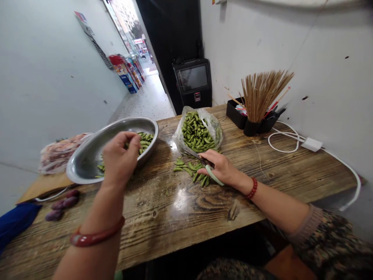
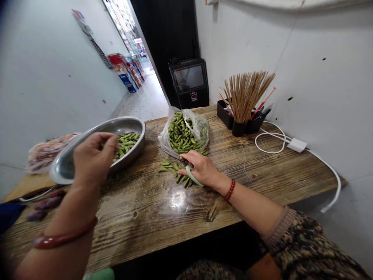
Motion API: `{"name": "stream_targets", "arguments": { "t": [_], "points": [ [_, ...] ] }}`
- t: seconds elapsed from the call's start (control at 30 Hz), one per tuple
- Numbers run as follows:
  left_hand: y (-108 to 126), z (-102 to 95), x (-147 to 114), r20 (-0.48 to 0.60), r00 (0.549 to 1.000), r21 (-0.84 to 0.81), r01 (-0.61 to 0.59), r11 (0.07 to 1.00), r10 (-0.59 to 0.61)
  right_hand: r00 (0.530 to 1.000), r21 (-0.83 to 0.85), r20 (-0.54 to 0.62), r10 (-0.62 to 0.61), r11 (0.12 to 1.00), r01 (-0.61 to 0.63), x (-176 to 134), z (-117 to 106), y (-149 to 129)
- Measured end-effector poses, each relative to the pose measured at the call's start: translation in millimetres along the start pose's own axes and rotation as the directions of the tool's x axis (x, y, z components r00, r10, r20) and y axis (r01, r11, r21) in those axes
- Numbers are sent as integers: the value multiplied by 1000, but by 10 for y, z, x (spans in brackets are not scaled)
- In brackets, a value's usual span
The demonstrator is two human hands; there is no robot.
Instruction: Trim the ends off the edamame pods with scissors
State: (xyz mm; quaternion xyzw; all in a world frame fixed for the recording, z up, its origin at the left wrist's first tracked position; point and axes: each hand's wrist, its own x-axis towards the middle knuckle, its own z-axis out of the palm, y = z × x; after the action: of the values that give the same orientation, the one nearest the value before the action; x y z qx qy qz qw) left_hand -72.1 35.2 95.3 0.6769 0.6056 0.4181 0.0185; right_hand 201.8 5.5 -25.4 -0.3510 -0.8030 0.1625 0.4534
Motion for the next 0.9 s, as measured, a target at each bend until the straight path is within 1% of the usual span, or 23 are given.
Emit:
{"name": "stream_targets", "arguments": {
  "t": [0.03,0.07,0.1,0.17,0.2,0.27,0.3,0.33,0.4,0.43,0.5,0.53,0.6,0.63,0.67,0.73,0.77,0.83,0.9],
  "points": [
    [-53,-68,129,-59,996,150,-64,987,74,1000,6,-18,5,1000,-4,6,-3,-3],
    [-103,-119,242,-80,991,259,-80,962,104,999,14,-41,12,1000,-12,13,-7,-4],
    [-143,-151,329,-59,993,331,-81,940,106,997,27,-69,24,999,-23,23,-13,-3],
    [-169,-143,401,54,991,372,-135,918,124,990,57,-127,65,997,-58,49,-35,2],
    [-148,-99,379,105,983,356,-180,917,152,984,74,-154,94,994,-84,65,-53,5],
    [-40,68,222,168,954,284,-289,914,250,966,100,-208,155,986,-136,97,-100,14],
    [38,186,97,238,926,224,-345,911,292,956,111,-235,176,982,-153,112,-126,18],
    [126,319,-50,318,885,152,-401,903,339,947,123,-260,191,979,-164,124,-151,22],
    [308,608,-366,472,762,7,-505,863,442,932,139,-293,213,974,-179,142,-189,29],
    [393,750,-518,527,697,-39,-552,833,486,928,143,-299,221,972,-186,146,-199,32],
    [532,1003,-765,599,588,-95,-621,778,543,929,142,-292,228,971,-194,148,-202,34],
    [581,1109,-850,615,554,-112,-644,757,562,932,138,-284,227,971,-194,146,-195,35],
    [631,1267,-938,621,515,-134,-674,727,591,939,128,-267,217,974,-188,142,-174,34],
    [630,1319,-946,629,508,-130,-677,724,588,942,121,-260,213,975,-187,140,-164,33],
    [613,1353,-937,640,517,-112,-669,735,569,944,116,-254,211,975,-187,138,-157,31],
    [536,1370,-896,655,549,-75,-636,768,519,946,112,-247,211,976,-189,139,-153,27],
    [479,1357,-875,655,563,-70,-618,783,504,945,114,-248,213,975,-189,140,-157,24],
    [343,1297,-849,645,577,-99,-587,803,501,942,121,-257,218,974,-192,145,-170,17],
    [200,1204,-844,634,612,-131,-517,846,472,938,126,-265,223,973,-195,148,-182,11]
  ]
}}
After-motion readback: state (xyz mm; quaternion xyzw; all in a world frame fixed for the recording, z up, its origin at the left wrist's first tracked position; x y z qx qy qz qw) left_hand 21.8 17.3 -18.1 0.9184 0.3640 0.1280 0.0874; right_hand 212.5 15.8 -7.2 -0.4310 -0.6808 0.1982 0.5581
